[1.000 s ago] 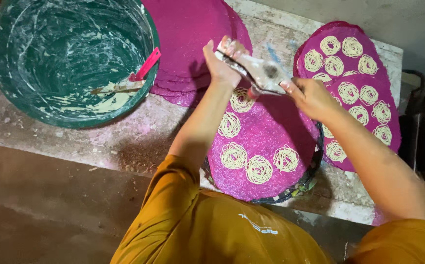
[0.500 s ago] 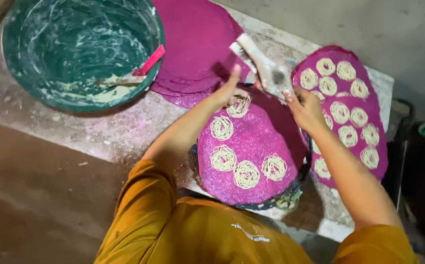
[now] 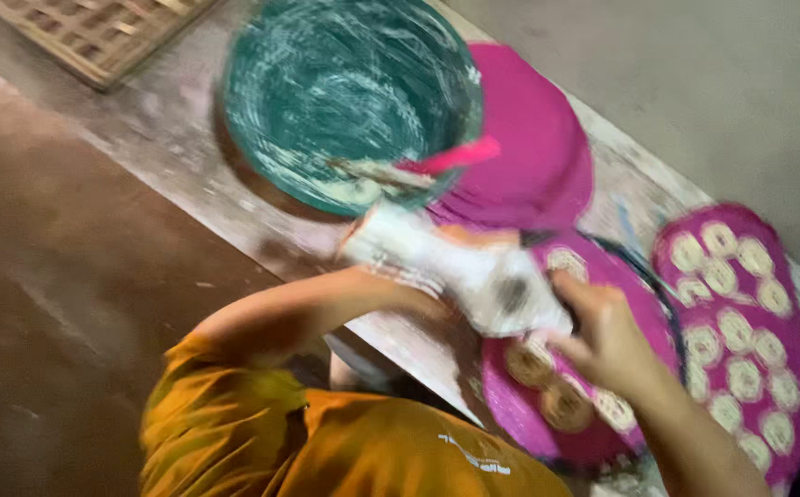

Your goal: The person uses a handheld extruder to press dough into spiral shapes onto a pink mat inside a basket. They repeatedly load dough into the extruder from a green bowl and extrude multiple spirals, then move the mat to a drying rack.

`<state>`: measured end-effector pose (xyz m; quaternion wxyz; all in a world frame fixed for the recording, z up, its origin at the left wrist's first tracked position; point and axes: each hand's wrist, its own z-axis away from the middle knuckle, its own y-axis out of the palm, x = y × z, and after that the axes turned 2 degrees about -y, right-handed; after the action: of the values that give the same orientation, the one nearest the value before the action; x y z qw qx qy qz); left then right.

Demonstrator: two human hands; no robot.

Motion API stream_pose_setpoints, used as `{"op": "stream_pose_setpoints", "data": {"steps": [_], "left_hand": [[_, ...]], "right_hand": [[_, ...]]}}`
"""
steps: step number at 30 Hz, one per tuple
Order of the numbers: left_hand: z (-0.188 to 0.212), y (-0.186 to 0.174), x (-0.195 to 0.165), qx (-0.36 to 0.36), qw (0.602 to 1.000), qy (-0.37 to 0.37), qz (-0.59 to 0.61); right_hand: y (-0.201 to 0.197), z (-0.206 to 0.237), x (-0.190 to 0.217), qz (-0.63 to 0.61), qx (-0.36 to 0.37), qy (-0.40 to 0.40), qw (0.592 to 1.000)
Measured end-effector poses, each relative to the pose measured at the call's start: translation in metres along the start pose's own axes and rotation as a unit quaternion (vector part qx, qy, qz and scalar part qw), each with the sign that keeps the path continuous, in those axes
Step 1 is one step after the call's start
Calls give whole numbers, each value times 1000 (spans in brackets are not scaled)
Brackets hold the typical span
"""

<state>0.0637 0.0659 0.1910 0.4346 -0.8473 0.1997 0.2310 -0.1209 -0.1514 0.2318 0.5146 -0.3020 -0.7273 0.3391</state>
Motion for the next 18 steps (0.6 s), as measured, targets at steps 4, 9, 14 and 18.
{"op": "stream_pose_setpoints", "data": {"steps": [4, 9, 14, 18], "left_hand": [[105, -131, 33, 170, 972, -32, 159], [192, -294, 83, 229, 912, -105, 323], [246, -369, 113, 180, 959, -221, 1], [305, -414, 175, 148, 944, -274, 108]], "right_hand": [[69, -143, 61, 137, -67, -225, 962], [157, -330, 110, -56, 208, -293, 931], [210, -415, 164, -325, 400, -202, 833], [219, -404, 164, -387, 340, -135, 847]]}}
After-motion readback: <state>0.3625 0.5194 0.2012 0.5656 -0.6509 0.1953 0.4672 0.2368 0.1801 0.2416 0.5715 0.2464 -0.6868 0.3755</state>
